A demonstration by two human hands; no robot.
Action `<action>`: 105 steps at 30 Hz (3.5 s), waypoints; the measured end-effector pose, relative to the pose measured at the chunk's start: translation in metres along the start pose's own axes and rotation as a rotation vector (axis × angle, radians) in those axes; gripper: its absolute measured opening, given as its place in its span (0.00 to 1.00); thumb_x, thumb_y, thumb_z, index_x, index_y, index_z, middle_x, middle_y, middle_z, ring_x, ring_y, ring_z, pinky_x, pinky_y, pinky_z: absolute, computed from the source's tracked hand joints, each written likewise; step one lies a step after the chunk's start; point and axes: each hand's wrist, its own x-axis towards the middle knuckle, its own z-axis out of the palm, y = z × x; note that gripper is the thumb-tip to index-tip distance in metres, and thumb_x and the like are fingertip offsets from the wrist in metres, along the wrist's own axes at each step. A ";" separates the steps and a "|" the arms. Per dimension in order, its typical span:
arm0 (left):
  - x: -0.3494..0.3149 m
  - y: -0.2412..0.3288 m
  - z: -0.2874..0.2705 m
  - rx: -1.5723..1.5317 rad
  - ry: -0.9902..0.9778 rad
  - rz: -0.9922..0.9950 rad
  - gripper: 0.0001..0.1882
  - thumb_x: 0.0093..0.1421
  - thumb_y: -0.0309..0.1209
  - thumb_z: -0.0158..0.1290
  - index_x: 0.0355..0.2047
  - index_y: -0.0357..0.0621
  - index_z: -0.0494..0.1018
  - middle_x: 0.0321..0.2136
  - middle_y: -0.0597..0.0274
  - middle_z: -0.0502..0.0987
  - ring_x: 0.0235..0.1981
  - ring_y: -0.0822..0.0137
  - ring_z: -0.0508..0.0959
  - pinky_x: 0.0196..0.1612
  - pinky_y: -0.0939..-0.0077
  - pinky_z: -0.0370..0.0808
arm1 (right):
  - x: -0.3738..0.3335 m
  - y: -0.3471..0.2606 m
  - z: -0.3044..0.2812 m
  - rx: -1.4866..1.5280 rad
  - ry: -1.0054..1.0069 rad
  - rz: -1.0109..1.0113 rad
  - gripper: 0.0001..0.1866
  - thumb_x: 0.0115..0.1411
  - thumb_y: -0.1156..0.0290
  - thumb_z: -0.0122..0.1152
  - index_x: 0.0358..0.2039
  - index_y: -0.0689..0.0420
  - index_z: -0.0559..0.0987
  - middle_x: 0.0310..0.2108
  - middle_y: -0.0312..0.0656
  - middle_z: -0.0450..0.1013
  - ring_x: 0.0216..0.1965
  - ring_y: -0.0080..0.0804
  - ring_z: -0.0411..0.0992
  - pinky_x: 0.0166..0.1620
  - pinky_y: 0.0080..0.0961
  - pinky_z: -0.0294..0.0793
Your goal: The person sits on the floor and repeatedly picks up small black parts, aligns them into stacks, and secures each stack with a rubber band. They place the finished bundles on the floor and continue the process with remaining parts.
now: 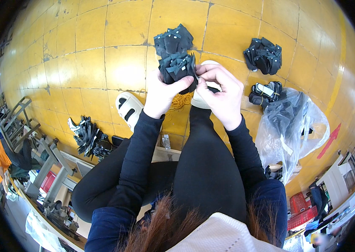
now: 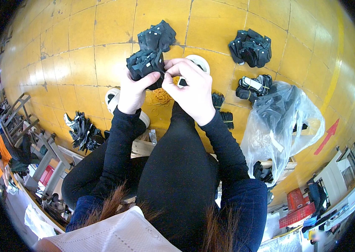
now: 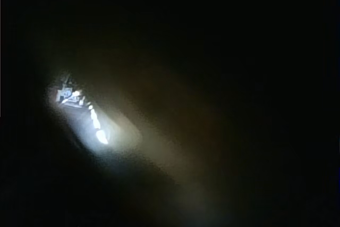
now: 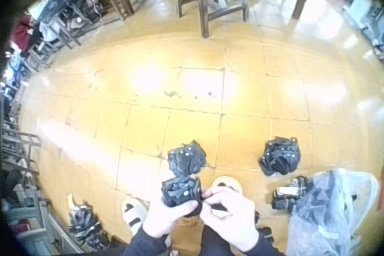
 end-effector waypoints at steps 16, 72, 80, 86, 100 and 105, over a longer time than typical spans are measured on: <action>0.001 0.002 0.010 -0.289 0.023 -0.045 0.17 0.52 0.19 0.59 0.43 0.37 0.73 0.36 0.61 0.79 0.36 0.72 0.78 0.42 0.77 0.76 | 0.000 0.000 -0.003 -0.209 0.052 -0.145 0.17 0.51 0.83 0.61 0.43 0.62 0.79 0.36 0.46 0.76 0.38 0.39 0.76 0.42 0.26 0.74; 0.006 -0.024 -0.002 -0.179 0.027 0.048 0.21 0.55 0.20 0.53 0.50 0.36 0.68 0.43 0.59 0.77 0.42 0.68 0.78 0.49 0.72 0.74 | -0.007 0.019 0.013 -0.218 0.115 -0.047 0.12 0.50 0.79 0.62 0.37 0.61 0.79 0.37 0.50 0.76 0.29 0.38 0.77 0.33 0.26 0.76; 0.007 -0.021 0.002 -0.412 0.031 -0.089 0.18 0.58 0.23 0.52 0.50 0.37 0.68 0.43 0.58 0.77 0.42 0.67 0.78 0.47 0.73 0.76 | 0.002 0.016 0.002 -0.160 0.085 -0.015 0.15 0.53 0.81 0.61 0.43 0.60 0.79 0.36 0.46 0.77 0.35 0.31 0.77 0.39 0.22 0.75; 0.008 -0.019 -0.001 -0.352 0.022 -0.055 0.19 0.55 0.21 0.59 0.47 0.37 0.71 0.41 0.59 0.78 0.41 0.70 0.78 0.44 0.76 0.77 | -0.003 0.012 0.000 -0.241 -0.053 -0.084 0.16 0.50 0.73 0.68 0.41 0.61 0.80 0.41 0.49 0.74 0.42 0.38 0.75 0.45 0.27 0.73; 0.005 -0.013 -0.005 -0.318 -0.017 -0.067 0.20 0.53 0.19 0.56 0.48 0.38 0.71 0.42 0.60 0.78 0.39 0.69 0.79 0.44 0.75 0.76 | -0.002 0.011 -0.002 -0.186 -0.029 -0.049 0.13 0.51 0.78 0.66 0.38 0.64 0.80 0.40 0.48 0.76 0.39 0.36 0.76 0.43 0.23 0.73; 0.004 -0.018 0.001 -0.358 0.020 -0.067 0.18 0.56 0.22 0.56 0.48 0.38 0.70 0.42 0.59 0.78 0.39 0.69 0.79 0.45 0.74 0.77 | -0.001 0.006 0.005 0.012 0.175 0.166 0.10 0.53 0.84 0.60 0.37 0.64 0.79 0.40 0.48 0.76 0.38 0.33 0.77 0.40 0.21 0.74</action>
